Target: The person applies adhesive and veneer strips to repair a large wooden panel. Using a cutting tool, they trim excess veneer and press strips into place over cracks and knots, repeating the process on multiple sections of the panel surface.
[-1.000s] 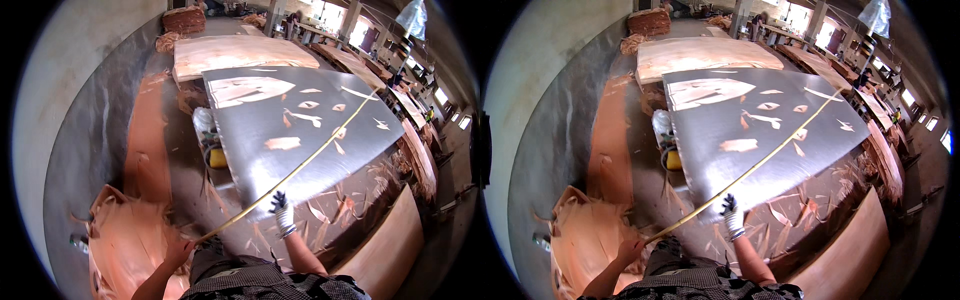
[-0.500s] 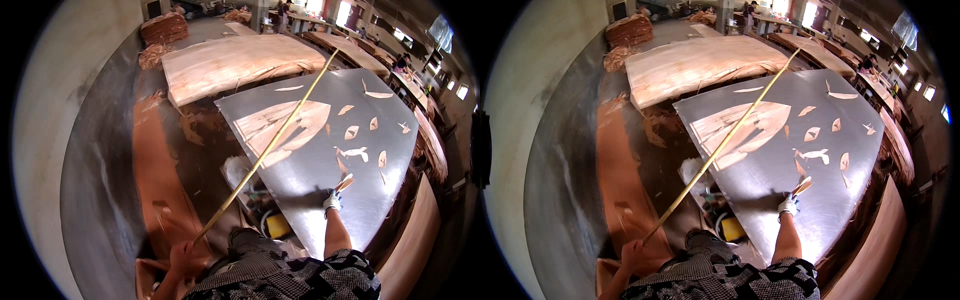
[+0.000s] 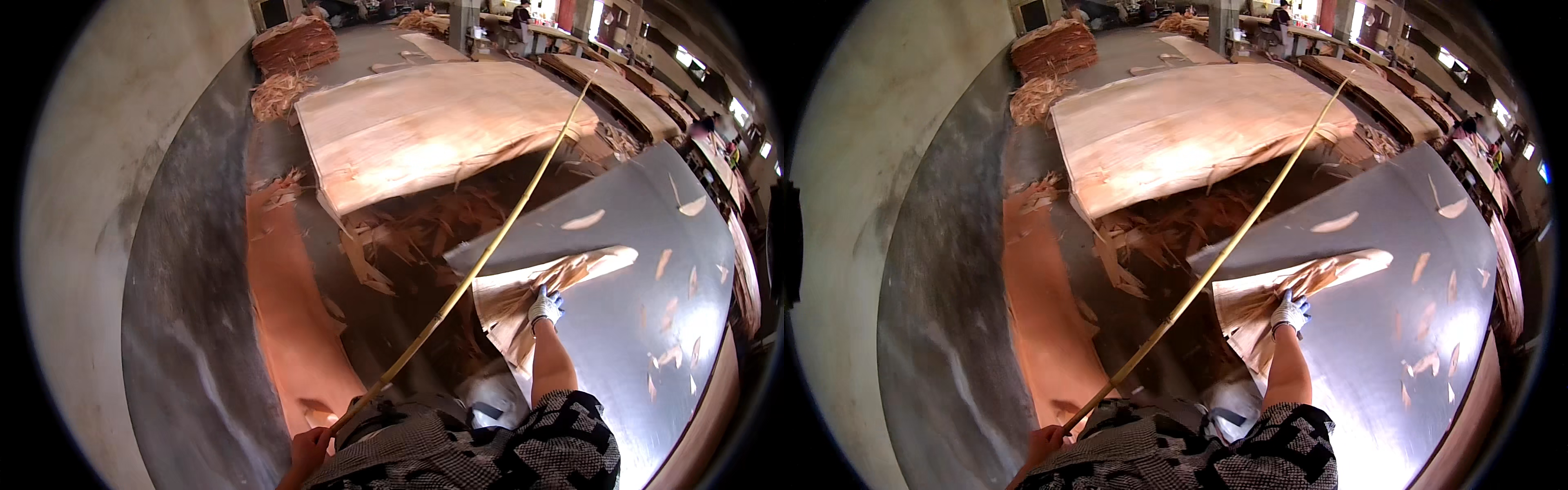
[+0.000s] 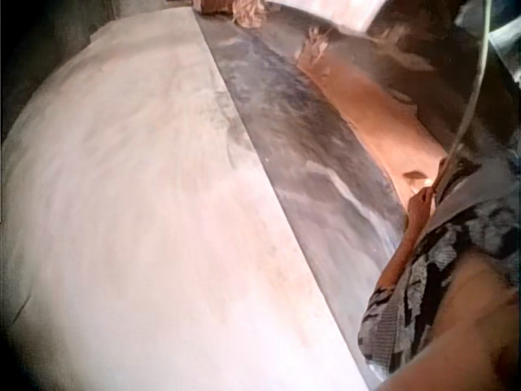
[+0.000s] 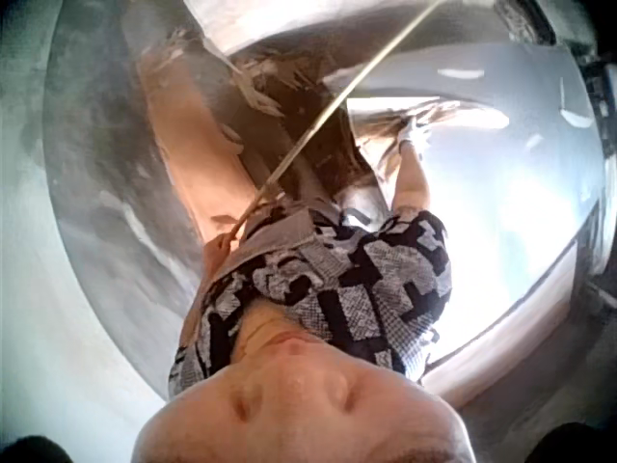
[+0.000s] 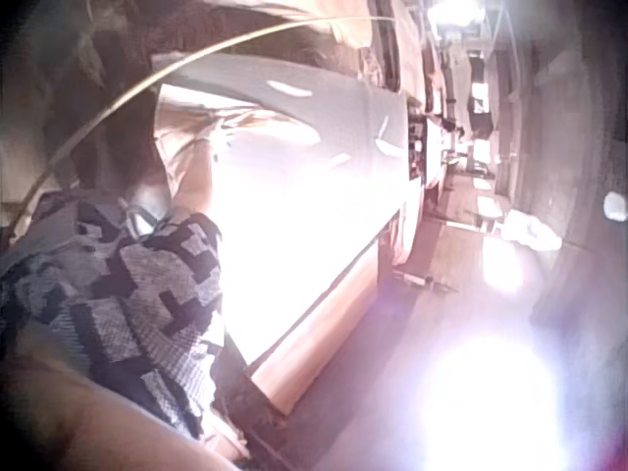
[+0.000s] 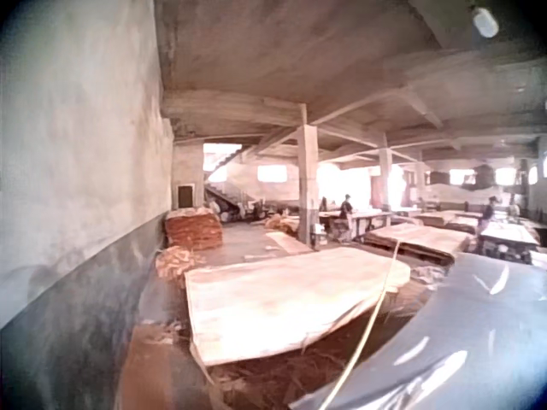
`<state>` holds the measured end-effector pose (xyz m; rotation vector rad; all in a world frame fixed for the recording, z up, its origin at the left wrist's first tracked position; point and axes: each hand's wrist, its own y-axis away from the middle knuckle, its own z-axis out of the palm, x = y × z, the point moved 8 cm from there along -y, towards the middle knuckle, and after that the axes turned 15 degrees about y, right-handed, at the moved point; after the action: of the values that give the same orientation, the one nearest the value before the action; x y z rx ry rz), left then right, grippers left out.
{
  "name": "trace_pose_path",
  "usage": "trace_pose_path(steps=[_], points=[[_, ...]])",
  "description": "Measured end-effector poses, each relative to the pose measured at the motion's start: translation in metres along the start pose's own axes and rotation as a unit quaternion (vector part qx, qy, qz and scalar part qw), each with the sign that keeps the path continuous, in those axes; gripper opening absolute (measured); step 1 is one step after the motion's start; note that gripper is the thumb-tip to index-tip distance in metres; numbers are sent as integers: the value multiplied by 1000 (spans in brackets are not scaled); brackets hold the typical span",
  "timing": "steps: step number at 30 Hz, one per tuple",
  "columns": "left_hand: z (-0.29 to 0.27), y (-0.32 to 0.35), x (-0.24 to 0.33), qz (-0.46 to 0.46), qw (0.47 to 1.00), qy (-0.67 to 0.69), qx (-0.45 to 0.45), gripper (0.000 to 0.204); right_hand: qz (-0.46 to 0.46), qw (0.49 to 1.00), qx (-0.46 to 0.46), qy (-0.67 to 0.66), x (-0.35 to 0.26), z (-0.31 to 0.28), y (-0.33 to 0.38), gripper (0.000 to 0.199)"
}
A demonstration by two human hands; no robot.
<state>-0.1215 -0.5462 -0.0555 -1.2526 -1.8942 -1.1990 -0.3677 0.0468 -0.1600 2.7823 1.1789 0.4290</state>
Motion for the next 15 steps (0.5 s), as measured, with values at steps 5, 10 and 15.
trace_pose_path(steps=[5,10,15], points=[[-74,-128,21,69,993,-75,52,25,-87,996,5,-27,-153,-42,-29,47],[-140,-298,57,64,996,-52,-16,29,-12,946,42,-320,-210,-48,-63,41],[-171,-474,84,42,993,9,-114,32,125,968,37,-214,-236,-53,-32,33]])
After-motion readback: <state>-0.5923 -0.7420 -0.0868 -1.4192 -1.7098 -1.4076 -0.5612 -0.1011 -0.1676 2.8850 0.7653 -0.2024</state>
